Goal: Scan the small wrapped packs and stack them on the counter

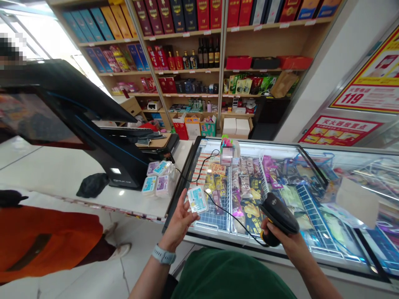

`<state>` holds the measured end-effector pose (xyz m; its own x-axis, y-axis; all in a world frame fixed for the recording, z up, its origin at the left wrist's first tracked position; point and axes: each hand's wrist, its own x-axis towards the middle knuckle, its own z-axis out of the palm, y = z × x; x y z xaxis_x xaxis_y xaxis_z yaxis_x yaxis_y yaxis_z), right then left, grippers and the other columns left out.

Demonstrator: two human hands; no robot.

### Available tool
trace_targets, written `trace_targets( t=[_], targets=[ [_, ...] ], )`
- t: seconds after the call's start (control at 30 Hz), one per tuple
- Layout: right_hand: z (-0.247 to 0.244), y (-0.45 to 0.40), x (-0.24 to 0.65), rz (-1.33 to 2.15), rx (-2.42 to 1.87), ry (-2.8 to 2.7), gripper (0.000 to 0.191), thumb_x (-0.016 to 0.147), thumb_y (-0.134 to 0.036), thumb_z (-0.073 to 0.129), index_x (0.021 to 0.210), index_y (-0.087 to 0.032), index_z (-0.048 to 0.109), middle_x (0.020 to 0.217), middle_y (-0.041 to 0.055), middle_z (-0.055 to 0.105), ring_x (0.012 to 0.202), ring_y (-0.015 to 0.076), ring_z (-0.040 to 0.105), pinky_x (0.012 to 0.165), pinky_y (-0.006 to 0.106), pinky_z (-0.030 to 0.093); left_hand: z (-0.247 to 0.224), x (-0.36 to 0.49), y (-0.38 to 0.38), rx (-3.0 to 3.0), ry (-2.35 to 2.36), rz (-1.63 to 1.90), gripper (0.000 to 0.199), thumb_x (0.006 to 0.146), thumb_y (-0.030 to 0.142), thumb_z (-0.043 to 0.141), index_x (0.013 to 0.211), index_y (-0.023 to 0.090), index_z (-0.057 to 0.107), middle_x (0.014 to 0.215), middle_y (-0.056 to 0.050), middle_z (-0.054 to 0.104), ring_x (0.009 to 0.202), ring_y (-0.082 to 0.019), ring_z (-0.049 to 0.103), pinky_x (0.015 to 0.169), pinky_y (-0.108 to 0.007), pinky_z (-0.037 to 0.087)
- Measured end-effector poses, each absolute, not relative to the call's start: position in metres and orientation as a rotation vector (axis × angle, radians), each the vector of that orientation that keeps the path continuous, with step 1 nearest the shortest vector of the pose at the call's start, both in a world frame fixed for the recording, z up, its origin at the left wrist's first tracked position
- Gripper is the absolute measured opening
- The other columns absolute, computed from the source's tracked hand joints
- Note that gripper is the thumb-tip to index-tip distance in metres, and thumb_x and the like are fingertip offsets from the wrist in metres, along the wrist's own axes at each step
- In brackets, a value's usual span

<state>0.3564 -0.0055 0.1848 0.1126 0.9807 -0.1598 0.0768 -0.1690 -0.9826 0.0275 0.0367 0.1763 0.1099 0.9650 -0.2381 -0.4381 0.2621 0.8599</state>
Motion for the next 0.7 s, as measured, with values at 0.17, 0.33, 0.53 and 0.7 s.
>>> trace_targets(
  t=[0.17, 0.33, 0.53, 0.7],
  targets=[
    [0.194, -0.003, 0.364, 1.143, -1.579, -1.199, 0.042, 0.072, -0.058, 0.067, 0.077, -0.016, 0.069, 0.065, 0.0051, 0.066, 0.063, 0.0194, 0.062, 0.065, 0.033, 0.052, 0.165, 0.026, 0.038, 0.702, 0.994, 1.160, 0.078, 0.074, 0.023, 0.074, 0.142, 0.023, 0.037, 0.122, -0.012, 0.062, 0.093, -0.018, 0.063, 0.074, -0.025, 0.050],
    [0.195, 0.001, 0.361, 1.080, -1.650, -1.280, 0.045, 0.072, -0.060, 0.065, 0.081, -0.016, 0.072, 0.066, 0.0056, 0.068, 0.065, 0.0204, 0.064, 0.063, 0.032, 0.053, 0.165, 0.025, 0.041, 0.664, 1.039, 1.146, 0.077, 0.076, 0.025, 0.072, 0.143, 0.025, 0.035, 0.109, -0.007, 0.066, 0.087, -0.015, 0.063, 0.076, -0.026, 0.051],
    [0.190, 0.005, 0.346, 1.029, -1.618, -1.298, 0.044, 0.072, -0.056, 0.066, 0.092, -0.017, 0.073, 0.080, 0.0075, 0.074, 0.074, 0.0233, 0.068, 0.072, 0.034, 0.056, 0.187, 0.031, 0.053, 0.781, 1.142, 1.093, 0.084, 0.072, 0.030, 0.075, 0.143, 0.025, 0.029, 0.115, -0.009, 0.064, 0.092, -0.020, 0.066, 0.083, -0.035, 0.054],
    [0.182, 0.008, 0.338, 1.031, -1.588, -1.414, 0.039, 0.072, -0.048, 0.067, 0.094, -0.017, 0.073, 0.087, 0.0080, 0.076, 0.084, 0.0280, 0.070, 0.076, 0.039, 0.056, 0.198, 0.034, 0.069, 0.907, 1.233, 1.079, 0.069, 0.072, 0.033, 0.074, 0.130, 0.017, 0.041, 0.096, -0.006, 0.068, 0.078, -0.016, 0.065, 0.071, -0.028, 0.053]
  ],
)
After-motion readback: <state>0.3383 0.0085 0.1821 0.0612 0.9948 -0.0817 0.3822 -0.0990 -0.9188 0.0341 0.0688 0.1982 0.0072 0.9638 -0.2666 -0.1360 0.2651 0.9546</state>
